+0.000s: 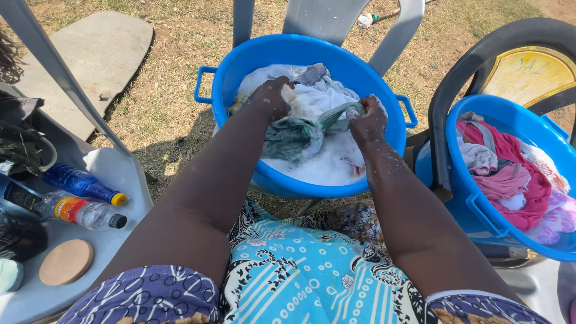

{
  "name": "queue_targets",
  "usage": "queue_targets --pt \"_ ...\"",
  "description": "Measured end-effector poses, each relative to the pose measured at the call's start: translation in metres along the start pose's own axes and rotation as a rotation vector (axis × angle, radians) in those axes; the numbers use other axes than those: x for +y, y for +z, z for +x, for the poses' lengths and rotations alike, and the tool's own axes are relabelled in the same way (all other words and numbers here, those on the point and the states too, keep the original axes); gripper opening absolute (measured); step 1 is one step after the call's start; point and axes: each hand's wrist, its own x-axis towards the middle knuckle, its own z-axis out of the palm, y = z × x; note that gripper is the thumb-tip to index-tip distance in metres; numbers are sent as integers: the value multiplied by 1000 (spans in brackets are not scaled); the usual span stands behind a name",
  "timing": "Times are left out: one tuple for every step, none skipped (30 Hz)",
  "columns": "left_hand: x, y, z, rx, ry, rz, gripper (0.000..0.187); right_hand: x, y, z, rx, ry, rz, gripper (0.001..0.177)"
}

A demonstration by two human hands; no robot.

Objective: The person washes and scrubs clothes in a basin of soapy water by hand, then removes the cap from a plastic bottle.

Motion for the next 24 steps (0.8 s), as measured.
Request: queue_targets --pt "6 -2 -6 -17 -7 9 52 -1 -2 -2 13 83 5 24" --pt "10 -6 -12 -13 -12 8 52 -4 -2 -4 23 171 13 23" --pt "15 -8 -16 -57 -22 41 55 -7 -1 -2 19 167 14 23" --pt "20 -7 -19 -109 -27 73 59 -6 -2 -2 -81 372 -23 29" --pt "23 -7 -20 -113 -26 70 59 -2 -4 -2 -180 576 -61 34" --pt "24 -10 -17 -126 -30 82 58 2 -4 1 -177 579 -57 34" --pt "23 -12 -13 -139 -33 93 57 9 -5 4 -461 515 -185 30" --pt "20 -9 -12 -160 -41 100 56 16 -6 1 -749 443 -314 33" --pt "16 -5 -10 -180 -48 107 55 23 -7 -5 -754 451 -314 33" --pt "10 -1 -6 -198 -59 116 55 28 -9 -15 -905 354 -415 46" --pt "3 5 -2 -205 -63 118 55 30 -11 -24 -1056 253 -515 61" --pt "-4 10 7 -228 -69 127 56 29 -12 -28 -1057 255 -509 61" --pt "-12 21 14 -309 -80 146 58 27 -14 -30 -1057 110 -505 68" --pt "-22 32 22 -419 -96 173 61 22 -16 -31 -1052 -35 -500 74" --pt "-32 46 33 -536 -101 196 63 15 -18 -31 -1049 -35 -493 74" --pt "-43 61 44 -656 -104 203 65 7 -18 -30 -1075 32 -516 72" --pt "-55 76 55 -768 -104 194 67 -2 -22 -28 -1101 100 -539 71" --pt "-66 92 62 -879 -105 176 69 -9 -27 -26 -1101 99 -529 71" --pt "-74 107 68 -958 -107 154 72 -16 -31 -23 -1069 149 -508 69" --pt "-82 118 69 -1026 -108 144 74 -22 -33 -24 -1043 199 -486 69" --pt "-86 128 65 -1086 -111 145 77 -28 -34 -26 -1048 200 -475 69" --pt "-82 136 64 -1125 -113 168 79 -31 -36 -24 -1045 198 -468 69" --pt "-75 140 59 -1164 -114 190 82 -34 -36 -24 -1026 174 -452 69" --pt "-64 144 51 -1204 -117 207 85 -35 -36 -24 -987 128 -421 69"
